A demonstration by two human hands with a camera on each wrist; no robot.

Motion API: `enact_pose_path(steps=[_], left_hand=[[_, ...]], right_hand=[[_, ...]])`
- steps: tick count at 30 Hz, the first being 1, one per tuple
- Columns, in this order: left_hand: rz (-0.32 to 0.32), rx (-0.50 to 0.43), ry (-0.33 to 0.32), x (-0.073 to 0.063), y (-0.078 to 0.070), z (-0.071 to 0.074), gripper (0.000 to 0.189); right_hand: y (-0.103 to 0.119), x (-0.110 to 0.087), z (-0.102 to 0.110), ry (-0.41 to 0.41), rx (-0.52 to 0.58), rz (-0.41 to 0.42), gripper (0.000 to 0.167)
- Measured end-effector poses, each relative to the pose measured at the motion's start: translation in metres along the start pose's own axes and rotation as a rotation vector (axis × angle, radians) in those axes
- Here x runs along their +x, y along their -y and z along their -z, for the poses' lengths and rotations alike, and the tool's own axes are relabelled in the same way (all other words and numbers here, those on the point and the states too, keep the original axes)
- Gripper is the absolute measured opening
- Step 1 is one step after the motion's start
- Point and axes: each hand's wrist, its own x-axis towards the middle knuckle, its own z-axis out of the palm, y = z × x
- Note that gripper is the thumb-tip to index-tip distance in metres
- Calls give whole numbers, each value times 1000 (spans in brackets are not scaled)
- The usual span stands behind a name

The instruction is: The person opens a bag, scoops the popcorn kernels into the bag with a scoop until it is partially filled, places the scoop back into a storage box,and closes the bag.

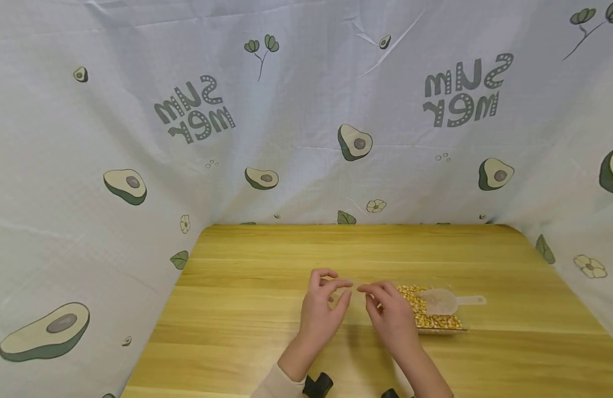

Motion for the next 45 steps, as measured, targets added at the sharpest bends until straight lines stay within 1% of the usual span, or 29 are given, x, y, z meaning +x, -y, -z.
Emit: enact_pose_path(steps=[4, 7, 11, 15, 17, 19, 24, 27, 31, 34, 38, 42, 45], left_hand=[[-124, 243, -59, 6, -2, 3, 8], [-168, 358, -64, 10, -2, 4, 6], [-171, 465, -27, 11, -3, 6, 7], [-163, 520, 12, 9, -3, 8, 7], [-154, 514, 24, 8, -2, 8, 4], [-144, 484, 35, 7, -2, 8, 0], [-107, 390, 65, 5, -2, 7, 12], [-67, 334, 95, 5, -4, 7, 17], [14, 235, 149, 4, -6, 7, 24], [53, 172, 163, 4, -6, 7, 28], [69, 121, 148, 3, -5, 6, 28], [56, 113, 117, 0, -2, 5, 26], [51, 110, 107, 0, 0, 4, 25]], right_hand=[[0, 2, 1, 8, -15, 29, 32], [0, 3, 1, 28, -12, 31, 32], [0, 3, 1, 44, 10, 29, 32], [0, 3, 2, 41, 41, 22, 32], [0, 4, 2, 37, 53, 22, 33], [0, 4, 2, 32, 60, 24, 33], [1, 6, 3, 39, 47, 12, 30], [3, 7, 3, 54, 45, -1, 30], [5, 8, 4, 85, 71, -25, 34], [5, 8, 4, 114, 94, -52, 38], [4, 9, 5, 152, 125, -93, 39], [4, 10, 6, 181, 154, -125, 38], [4, 11, 6, 197, 165, -140, 38]])
